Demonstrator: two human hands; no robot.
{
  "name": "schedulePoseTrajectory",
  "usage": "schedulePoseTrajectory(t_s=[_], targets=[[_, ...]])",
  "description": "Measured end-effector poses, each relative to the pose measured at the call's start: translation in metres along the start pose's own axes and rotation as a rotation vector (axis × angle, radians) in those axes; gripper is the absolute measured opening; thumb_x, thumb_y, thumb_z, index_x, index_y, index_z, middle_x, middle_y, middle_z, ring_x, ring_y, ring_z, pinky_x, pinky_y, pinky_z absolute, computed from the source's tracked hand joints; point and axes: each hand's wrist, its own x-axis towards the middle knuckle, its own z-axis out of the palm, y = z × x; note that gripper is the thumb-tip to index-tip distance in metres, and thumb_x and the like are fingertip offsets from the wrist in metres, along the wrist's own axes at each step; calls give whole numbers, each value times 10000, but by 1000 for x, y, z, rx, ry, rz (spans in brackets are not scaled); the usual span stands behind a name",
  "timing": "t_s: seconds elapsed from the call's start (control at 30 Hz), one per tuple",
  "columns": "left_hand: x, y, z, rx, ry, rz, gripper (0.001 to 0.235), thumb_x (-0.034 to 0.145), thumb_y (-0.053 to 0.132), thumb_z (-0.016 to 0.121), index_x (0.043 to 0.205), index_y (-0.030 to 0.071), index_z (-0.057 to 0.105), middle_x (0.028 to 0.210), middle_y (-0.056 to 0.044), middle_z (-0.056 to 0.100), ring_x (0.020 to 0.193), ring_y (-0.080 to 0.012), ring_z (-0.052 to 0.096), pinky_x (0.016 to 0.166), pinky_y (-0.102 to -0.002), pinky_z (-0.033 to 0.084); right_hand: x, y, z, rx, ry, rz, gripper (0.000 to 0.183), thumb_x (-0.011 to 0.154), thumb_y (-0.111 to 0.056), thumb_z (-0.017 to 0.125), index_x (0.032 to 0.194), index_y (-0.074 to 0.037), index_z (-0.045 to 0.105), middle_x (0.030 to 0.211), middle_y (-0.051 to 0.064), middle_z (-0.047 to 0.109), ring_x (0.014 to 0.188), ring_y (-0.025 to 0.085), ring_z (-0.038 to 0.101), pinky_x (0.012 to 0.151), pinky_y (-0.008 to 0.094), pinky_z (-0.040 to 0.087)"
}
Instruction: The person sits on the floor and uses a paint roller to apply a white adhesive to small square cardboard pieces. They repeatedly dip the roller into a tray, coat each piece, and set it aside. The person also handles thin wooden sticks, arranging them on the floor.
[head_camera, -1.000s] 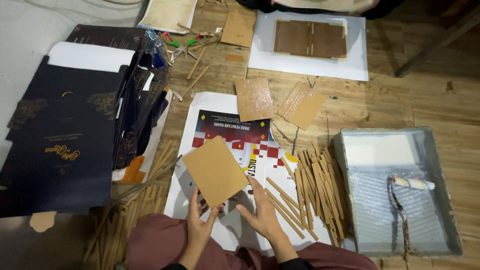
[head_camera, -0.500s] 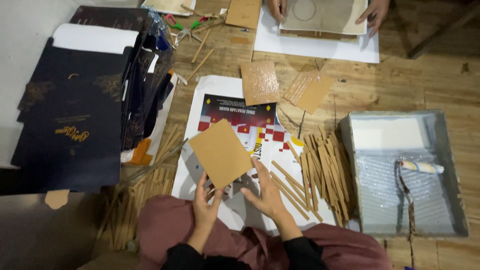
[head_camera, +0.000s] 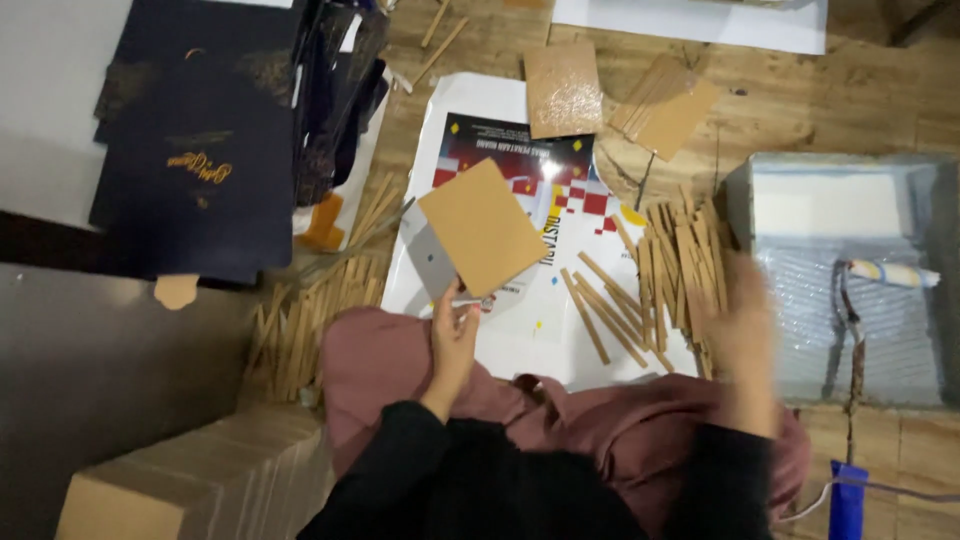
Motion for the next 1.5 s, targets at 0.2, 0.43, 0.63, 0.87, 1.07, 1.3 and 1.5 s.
schedulePoseTrajectory(t_s=[0.2,0.43,0.63,0.87,1.07,1.3,1.5], targets=[[9,-16,5,-230,97,-83,245,846,187,573,1053,78,498,860,-30,543,696,-104,584,662,-245,504,-63,177,-56,-657,195,221,682,846,-349,658,1310,111,459,1175,330,449,988,494,426,802,530,321],[11,-2,5,-205,83,-189,119,798,143,631,845,87,537,697,-37,591,623,-101,552,614,-214,475,-118,193,-71,-400,-180,761,770,829,-517,532,1361,8,344,1202,267,536,1075,460,488,842,531,350],[16,-17,4,-236,46,-226,144,800,186,642,838,75,557,692,-35,600,635,-90,552,617,-201,466,-139,218,-60,-256,-150,596,414,928,-251,385,1142,55,564,1015,375,572,895,555,510,713,556,388],[14,-12,3,-195,28,-210,116,817,177,633,821,94,553,681,-8,601,650,-74,563,652,-198,491,-132,200,-87,-491,30,388,368,868,-187,442,1214,-153,565,914,205,656,820,500,568,647,573,406],[9,2,1,-175,34,-244,167,801,236,652,847,114,548,731,-7,603,693,-80,573,674,-204,498,-103,150,-101,-557,-41,371,579,831,-144,407,1405,-225,404,817,326,632,672,541,564,570,575,407],[7,6,0,-174,11,-214,94,829,198,626,829,143,551,720,18,594,699,-62,564,681,-198,495,-82,147,-85,-628,-87,245,587,826,-122,407,1383,-297,469,823,229,634,664,437,590,512,498,436],[7,5,0,-145,20,-217,70,837,175,620,834,133,563,718,12,599,679,-64,560,639,-190,490,-80,139,-84,-655,-176,265,637,801,-112,392,1400,-328,427,808,252,643,686,457,593,538,534,459]])
